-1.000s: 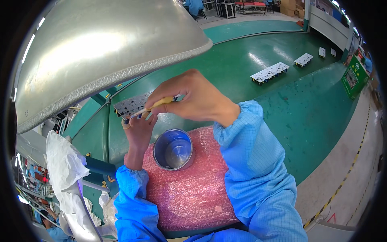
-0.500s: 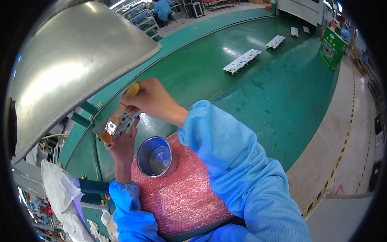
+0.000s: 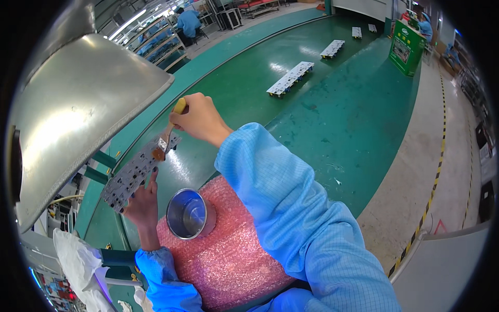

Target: The person coats circuit boards by dipping a brush into a bowl of liquid, applying the liquid across each circuit board, and placing them onto the conveyor belt.

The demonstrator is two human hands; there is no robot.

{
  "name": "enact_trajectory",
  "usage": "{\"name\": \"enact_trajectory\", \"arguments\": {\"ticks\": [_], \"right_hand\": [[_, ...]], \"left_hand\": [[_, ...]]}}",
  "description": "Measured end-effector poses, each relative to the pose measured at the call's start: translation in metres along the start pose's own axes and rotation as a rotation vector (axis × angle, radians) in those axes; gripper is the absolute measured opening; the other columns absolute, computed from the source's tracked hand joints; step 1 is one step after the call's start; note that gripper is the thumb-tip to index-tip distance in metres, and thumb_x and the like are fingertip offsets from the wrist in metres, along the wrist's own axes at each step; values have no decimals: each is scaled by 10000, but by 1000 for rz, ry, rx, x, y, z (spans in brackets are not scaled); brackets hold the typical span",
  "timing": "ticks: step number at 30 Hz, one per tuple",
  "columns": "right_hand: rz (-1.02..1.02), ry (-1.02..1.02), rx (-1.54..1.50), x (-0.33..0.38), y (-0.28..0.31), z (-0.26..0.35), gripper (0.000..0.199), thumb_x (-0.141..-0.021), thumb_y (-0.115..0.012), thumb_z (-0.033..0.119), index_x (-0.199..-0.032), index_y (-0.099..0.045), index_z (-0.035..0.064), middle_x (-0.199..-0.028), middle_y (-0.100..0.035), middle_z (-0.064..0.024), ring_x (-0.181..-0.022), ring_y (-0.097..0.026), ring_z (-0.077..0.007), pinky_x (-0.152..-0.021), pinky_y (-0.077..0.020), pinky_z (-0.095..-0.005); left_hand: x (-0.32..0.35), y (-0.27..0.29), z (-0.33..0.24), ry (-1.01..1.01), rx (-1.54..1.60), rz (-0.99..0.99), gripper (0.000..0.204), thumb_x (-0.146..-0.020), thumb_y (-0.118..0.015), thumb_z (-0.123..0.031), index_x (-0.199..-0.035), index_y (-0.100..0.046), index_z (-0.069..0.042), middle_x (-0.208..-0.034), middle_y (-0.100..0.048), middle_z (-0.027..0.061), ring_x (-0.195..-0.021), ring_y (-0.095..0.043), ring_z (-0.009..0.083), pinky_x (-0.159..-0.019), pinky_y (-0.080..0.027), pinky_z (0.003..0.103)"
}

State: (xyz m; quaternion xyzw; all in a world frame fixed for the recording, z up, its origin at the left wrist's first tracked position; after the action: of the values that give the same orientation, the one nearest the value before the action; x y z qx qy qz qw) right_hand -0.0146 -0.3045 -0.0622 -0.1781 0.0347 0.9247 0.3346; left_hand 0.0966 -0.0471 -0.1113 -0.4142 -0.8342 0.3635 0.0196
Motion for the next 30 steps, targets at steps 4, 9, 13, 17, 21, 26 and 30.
{"name": "enact_trajectory", "arguments": {"ticks": [4,9,13,17,21,26,30], "right_hand": [[-108,29,152,-1,23,1,136,-770,-664,87,-802,-669,-45,-711,-679,-161,-651,-685,-237,-601,-530,-319],[-235,170,331,-3,28,5,154,-766,-659,119,-777,-646,-34,-712,-648,-214,-686,-647,-379,-648,-527,-394],[-255,147,256,3,34,20,163,-760,-663,127,-762,-635,-34,-710,-643,-216,-686,-641,-382,-654,-520,-404],[-237,210,248,9,29,34,150,-765,-653,114,-759,-630,-35,-706,-639,-214,-666,-639,-368,-639,-511,-397],[-227,227,217,8,29,34,136,-763,-649,104,-750,-627,-29,-691,-635,-206,-646,-635,-357,-630,-506,-393],[-205,246,194,9,16,38,116,-751,-640,85,-749,-628,-30,-699,-640,-203,-667,-642,-361,-638,-512,-389],[-159,273,219,14,13,45,99,-726,-618,57,-749,-626,-39,-712,-643,-207,-687,-650,-362,-655,-523,-383]], "left_hand": [[-1,4,-3,11,186,39,824,-829,-534,-626,-1434,-331,-106,-1508,-204,198,-1360,-202,483,-1060,-354,486],[-2,19,-16,13,279,160,809,-784,-630,-587,-1377,-413,-81,-1467,-271,231,-1333,-252,479,-1015,-419,504],[-6,47,-14,38,280,149,754,-802,-619,-574,-1324,-454,-54,-1448,-278,260,-1341,-254,469,-985,-449,496],[-6,91,-4,93,231,-99,691,-829,-619,-505,-1282,-420,-22,-1431,-280,271,-1330,-294,455,-983,-437,487],[-1,103,17,229,127,-312,675,-853,-571,-534,-1271,-425,-24,-1381,-373,274,-1317,-336,442,-967,-447,454],[-1,183,-9,235,-745,-227,452,-866,-623,-267,-1237,-509,-36,-1188,-575,217,-1036,-613,255,-794,-505,289],[7,203,-33,29,-1411,-508,324,-719,-641,68,-1034,-641,-8,-988,-646,111,-731,-577,103,-622,-472,224]]}}
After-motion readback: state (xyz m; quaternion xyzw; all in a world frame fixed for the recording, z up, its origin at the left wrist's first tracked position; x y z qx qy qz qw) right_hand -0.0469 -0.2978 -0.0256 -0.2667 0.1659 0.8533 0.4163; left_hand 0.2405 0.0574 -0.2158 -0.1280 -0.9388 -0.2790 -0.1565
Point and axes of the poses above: each hand's wrist, its own x-axis away from the middle knuckle, its own y-axis out of the back of the hand, z = x × y, the point moved 5 cm from there along -x, towards the middle knuckle
